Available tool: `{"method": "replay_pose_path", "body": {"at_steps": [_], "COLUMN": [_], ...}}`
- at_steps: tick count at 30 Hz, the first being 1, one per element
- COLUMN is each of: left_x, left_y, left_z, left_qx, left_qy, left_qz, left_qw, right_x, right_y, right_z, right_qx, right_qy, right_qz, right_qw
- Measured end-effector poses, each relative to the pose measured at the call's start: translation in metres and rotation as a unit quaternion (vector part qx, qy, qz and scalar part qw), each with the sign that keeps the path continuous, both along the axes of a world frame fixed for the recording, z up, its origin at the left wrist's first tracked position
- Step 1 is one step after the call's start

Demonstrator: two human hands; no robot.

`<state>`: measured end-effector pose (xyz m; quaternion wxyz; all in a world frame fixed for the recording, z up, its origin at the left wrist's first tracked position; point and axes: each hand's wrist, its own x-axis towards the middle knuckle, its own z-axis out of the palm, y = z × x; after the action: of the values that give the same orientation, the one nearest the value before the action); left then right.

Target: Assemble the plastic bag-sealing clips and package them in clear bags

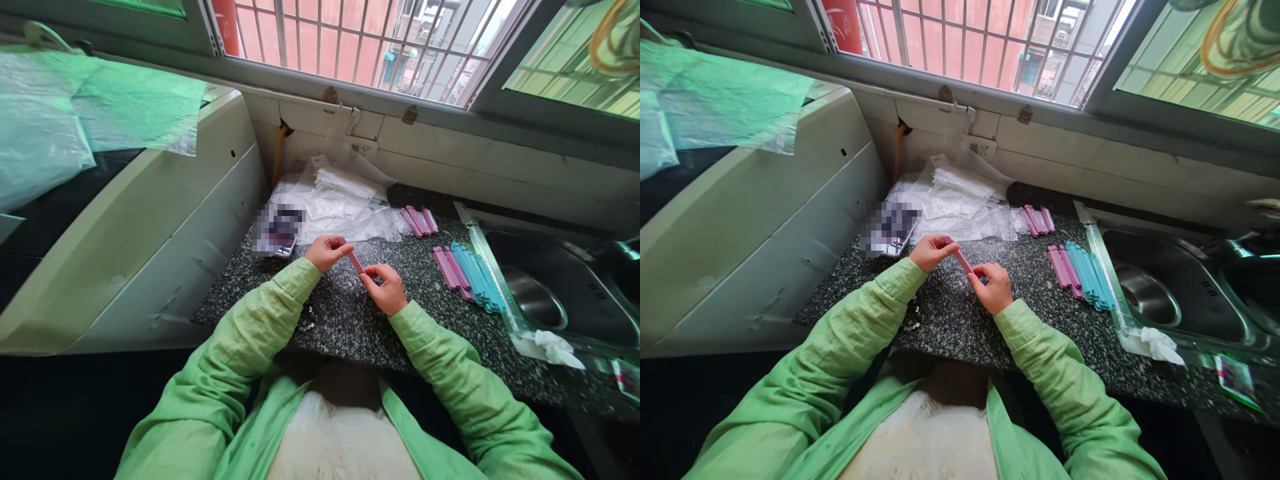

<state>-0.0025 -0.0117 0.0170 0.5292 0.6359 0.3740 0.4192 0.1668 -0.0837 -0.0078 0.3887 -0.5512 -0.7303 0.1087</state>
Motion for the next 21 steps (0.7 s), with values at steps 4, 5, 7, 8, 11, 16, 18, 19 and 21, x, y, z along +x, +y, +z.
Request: {"method": "replay_pose_path", "body": {"at_steps": [4,5,7,8,11,16,18,19,21], "left_x": [0.0004,0.0005,0.0007,0.0007,0.0007,0.0007,0.0008,0.0010,0.0014], "left_y": [-0.0004,-0.0004,-0.0003,-0.0002,-0.0004,-0.0011,-0.0011,-0.0010,-0.0006], "left_z": [0.0004,0.0004,0.0002,0.0002,0.0009,0.0025,0.0022,0.0017,0.0005], "left_qx": [0.004,0.006,0.010,0.012,0.016,0.014,0.013,0.013,0.011], "left_qy": [-0.003,-0.004,-0.005,-0.004,-0.001,0.002,0.005,0.007,0.010], "left_qz": [0.002,0.004,0.005,0.006,0.009,0.011,0.014,0.015,0.019], "left_qw": [1.000,1.000,1.000,1.000,1.000,1.000,1.000,1.000,1.000], "right_x": [0.0000,0.0000,0.0000,0.0000,-0.0001,0.0002,0.0006,0.0008,0.0014], "right_y": [-0.0001,-0.0002,-0.0003,-0.0003,-0.0003,0.0007,0.0011,0.0014,0.0016], "right_z": [0.0007,0.0010,0.0016,0.0018,0.0016,0.0001,-0.0003,-0.0004,-0.0004], "right_qx": [0.001,0.000,-0.001,-0.001,-0.002,0.005,0.014,0.020,0.032], "right_qy": [-0.002,-0.003,-0.006,-0.007,-0.008,-0.014,-0.025,-0.033,-0.052], "right_qz": [-0.002,-0.003,-0.004,-0.005,-0.009,-0.014,-0.017,-0.018,-0.019], "right_qw": [1.000,1.000,1.000,1.000,1.000,1.000,0.999,0.999,0.998]}}
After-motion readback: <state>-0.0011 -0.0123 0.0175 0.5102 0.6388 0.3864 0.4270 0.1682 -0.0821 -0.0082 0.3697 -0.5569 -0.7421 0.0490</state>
